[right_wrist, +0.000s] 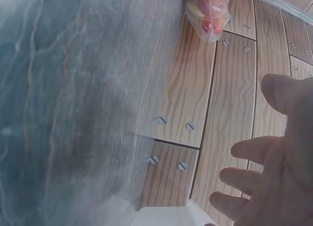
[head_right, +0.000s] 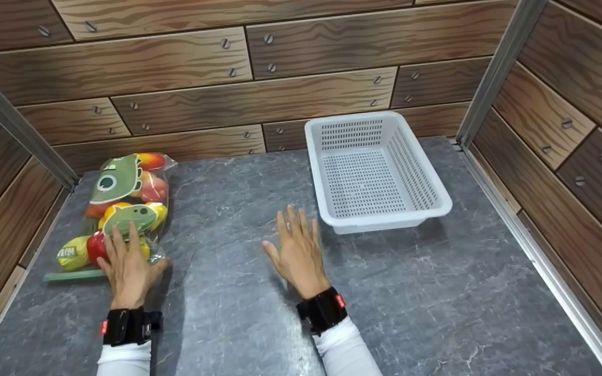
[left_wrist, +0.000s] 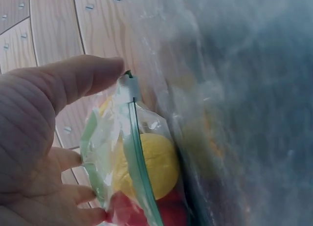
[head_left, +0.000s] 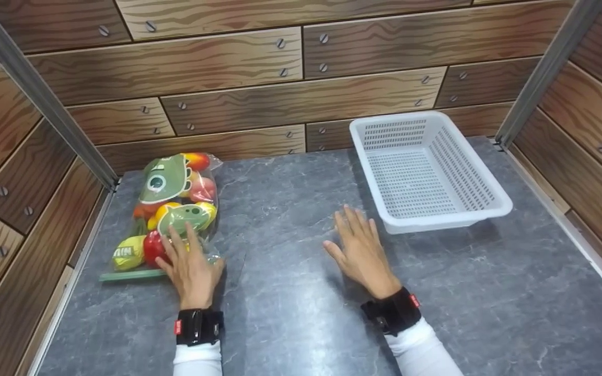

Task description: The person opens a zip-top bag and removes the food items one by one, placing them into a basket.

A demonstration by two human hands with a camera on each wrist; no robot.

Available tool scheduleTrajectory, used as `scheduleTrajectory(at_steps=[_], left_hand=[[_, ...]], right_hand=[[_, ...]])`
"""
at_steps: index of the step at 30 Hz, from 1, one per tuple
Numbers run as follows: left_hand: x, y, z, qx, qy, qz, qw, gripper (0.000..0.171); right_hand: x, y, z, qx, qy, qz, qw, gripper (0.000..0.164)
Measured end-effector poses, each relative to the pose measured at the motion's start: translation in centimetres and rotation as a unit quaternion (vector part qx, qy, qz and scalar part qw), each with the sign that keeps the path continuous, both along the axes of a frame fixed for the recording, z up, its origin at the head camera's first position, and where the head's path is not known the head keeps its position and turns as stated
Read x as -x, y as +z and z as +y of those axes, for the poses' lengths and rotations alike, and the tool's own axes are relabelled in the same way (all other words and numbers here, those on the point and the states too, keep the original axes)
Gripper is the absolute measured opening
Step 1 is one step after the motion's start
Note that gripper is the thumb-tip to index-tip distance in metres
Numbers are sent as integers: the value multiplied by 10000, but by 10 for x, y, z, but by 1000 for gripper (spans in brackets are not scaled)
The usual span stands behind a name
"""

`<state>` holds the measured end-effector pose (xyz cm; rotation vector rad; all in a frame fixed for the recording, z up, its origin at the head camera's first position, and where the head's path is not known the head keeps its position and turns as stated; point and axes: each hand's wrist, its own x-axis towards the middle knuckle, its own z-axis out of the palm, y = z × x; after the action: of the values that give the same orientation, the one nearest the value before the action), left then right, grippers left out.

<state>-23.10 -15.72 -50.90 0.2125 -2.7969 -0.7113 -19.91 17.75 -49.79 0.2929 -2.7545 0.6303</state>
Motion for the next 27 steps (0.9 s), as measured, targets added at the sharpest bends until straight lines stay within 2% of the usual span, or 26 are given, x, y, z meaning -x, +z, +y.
scheduleTrajectory(at_steps=[5,9,15,22,27], left_hand=[[-2,-4,-1,36,-47,-103,9999,119],[-3,-3,0,52,-116,-191,9997,115],[-2,-1,-1,105,-144,-230,9996,90],[-4,0,2,297,-125,78,9995,53],[-5,2,5,352,-131,341,9987,38]], right_hand=[[-2,0,0,0,-9,-63,10000,70],[-2,0,0,4,4,-148,9999,70],[-1,0,-1,50,5,-210,9998,71],[0,-1,0,39,31,-224,9997,71],[0,-2,1,146,38,-138,9998,70]])
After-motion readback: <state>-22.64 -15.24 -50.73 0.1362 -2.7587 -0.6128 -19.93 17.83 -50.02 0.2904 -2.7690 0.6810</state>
